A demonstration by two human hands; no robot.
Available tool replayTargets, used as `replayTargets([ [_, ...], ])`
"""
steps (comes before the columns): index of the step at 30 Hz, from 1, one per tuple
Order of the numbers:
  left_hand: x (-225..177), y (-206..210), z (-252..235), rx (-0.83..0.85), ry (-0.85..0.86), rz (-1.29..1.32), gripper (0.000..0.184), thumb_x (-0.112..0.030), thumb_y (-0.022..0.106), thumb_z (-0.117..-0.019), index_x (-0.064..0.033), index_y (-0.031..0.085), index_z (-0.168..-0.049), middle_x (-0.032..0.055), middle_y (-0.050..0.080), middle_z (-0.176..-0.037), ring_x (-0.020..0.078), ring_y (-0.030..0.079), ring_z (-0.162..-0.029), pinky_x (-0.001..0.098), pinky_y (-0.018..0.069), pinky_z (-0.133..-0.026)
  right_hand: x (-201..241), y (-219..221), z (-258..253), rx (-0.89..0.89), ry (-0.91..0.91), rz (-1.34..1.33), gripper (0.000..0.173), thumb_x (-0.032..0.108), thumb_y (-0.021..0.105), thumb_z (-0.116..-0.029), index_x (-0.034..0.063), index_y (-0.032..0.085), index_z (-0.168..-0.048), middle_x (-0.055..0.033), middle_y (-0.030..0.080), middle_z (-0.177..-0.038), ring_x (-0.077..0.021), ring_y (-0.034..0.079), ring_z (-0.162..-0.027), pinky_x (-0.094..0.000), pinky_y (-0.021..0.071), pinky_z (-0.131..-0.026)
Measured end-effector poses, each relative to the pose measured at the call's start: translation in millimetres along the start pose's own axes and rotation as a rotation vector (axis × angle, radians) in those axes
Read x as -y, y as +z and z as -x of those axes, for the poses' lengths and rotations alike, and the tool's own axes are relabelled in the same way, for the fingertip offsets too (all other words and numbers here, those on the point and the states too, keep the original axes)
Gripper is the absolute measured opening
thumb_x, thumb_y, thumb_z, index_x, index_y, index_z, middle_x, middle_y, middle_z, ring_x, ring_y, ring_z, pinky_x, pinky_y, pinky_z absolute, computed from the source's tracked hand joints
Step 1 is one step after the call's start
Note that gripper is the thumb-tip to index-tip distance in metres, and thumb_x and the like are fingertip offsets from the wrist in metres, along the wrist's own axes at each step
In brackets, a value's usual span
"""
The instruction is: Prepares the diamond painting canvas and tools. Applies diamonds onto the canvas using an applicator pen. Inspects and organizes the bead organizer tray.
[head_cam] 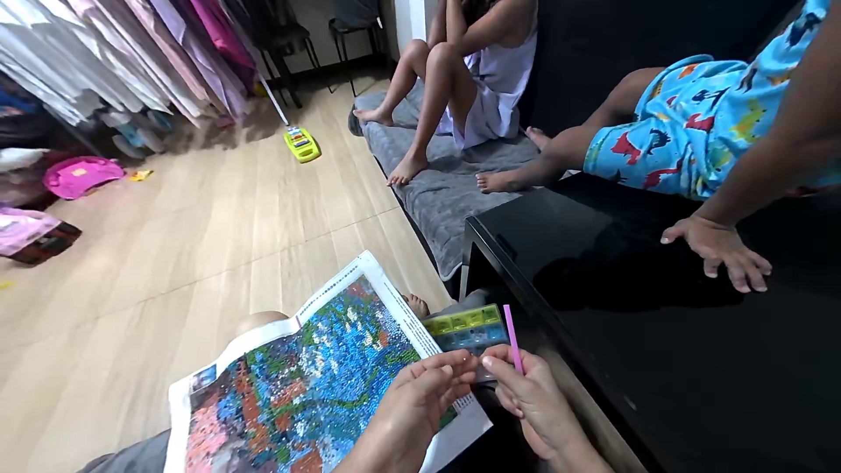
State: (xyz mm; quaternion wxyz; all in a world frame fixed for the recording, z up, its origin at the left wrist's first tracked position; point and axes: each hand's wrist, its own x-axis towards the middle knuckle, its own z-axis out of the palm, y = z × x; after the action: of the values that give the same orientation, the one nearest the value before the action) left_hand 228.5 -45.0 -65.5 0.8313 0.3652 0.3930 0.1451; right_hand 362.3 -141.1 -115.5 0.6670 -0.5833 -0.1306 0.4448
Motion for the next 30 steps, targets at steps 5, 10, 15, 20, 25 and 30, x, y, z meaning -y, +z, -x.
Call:
replayTargets([
  [5, -3, -8, 1, -0.034, 0.122, -0.145, 0.017, 0.005, 0.054, -0.0993, -0.002, 0.067, -0.09, 0.0031, 0.072, -0.079, 0.0109, 0.071, -0.073, 0.026, 0.0597, -0.073, -22, -32, -19, -0.108, 0.005, 0.221, 0.007, -0.001, 0.061, -0.0941, 0.0009, 0.066, -0.091, 0.0085, 0.048, -0.059, 0.0035, 0.033, -0.042, -0.0136, 0.0298, -0.041],
  [10, 2, 5, -23, 0.177, 0.326, -0.966, 0.019, -0.007, 0.057, -0.1014, 0.0066, 0.07, -0.106, 0.014, 0.071, -0.1, 0.0181, 0.068, -0.093, 0.0335, 0.054, -0.09, -33, -65, -22, -0.307, 0.063, 0.523, 0.012, 0.003, 0.06, -0.1001, -0.0065, 0.065, -0.105, -0.0014, 0.052, -0.076, -0.0017, 0.039, -0.057, -0.0184, 0.0339, -0.054],
  [15, 25, 57, -59, 0.501, 0.11, -1.704, 0.027, 0.001, 0.047, -0.1036, 0.0102, 0.062, -0.124, 0.0283, 0.058, -0.136, 0.0437, 0.049, -0.135, 0.0535, 0.0355, -0.114, -34, -72, -19, -0.319, 0.076, 0.569, 0.013, 0.002, 0.058, -0.1011, -0.0077, 0.063, -0.107, -0.0043, 0.055, -0.083, -0.0038, 0.043, -0.066, -0.0207, 0.0376, -0.061],
  [20, 42, 79, -83, 0.503, -0.049, -1.874, 0.036, 0.01, 0.044, -0.1, 0.0108, 0.055, -0.135, 0.0296, 0.04, -0.153, 0.0461, 0.039, -0.142, 0.0536, 0.0372, -0.114, -28, -66, -21, -0.313, 0.085, 0.557, 0.013, 0.002, 0.058, -0.1009, -0.0087, 0.063, -0.107, -0.0111, 0.062, -0.095, -0.0097, 0.053, -0.082, -0.026, 0.0437, -0.076],
  [25, 48, 91, -95, 0.442, -0.151, -1.876, 0.036, 0.011, 0.042, -0.1014, 0.0135, 0.051, -0.137, 0.0313, 0.028, -0.158, 0.0471, 0.038, -0.143, 0.0508, 0.0417, -0.111, -26, -65, -21, -0.297, 0.079, 0.557, 0.015, 0.0, 0.056, -0.1018, -0.011, 0.063, -0.11, -0.0162, 0.064, -0.103, -0.0133, 0.056, -0.093, -0.0282, 0.0451, -0.085],
  [30, 73, 95, -89, 0.423, -0.162, -1.967, 0.038, 0.012, 0.04, -0.1012, 0.0156, 0.047, -0.139, 0.0347, 0.038, -0.15, 0.0483, 0.044, -0.137, 0.0516, 0.0433, -0.109, -30, -68, -22, -0.279, 0.118, 0.471, 0.014, 0.0, 0.057, -0.101, -0.0099, 0.062, -0.109, -0.0147, 0.063, -0.102, -0.0124, 0.056, -0.093, -0.0267, 0.0455, -0.085],
])
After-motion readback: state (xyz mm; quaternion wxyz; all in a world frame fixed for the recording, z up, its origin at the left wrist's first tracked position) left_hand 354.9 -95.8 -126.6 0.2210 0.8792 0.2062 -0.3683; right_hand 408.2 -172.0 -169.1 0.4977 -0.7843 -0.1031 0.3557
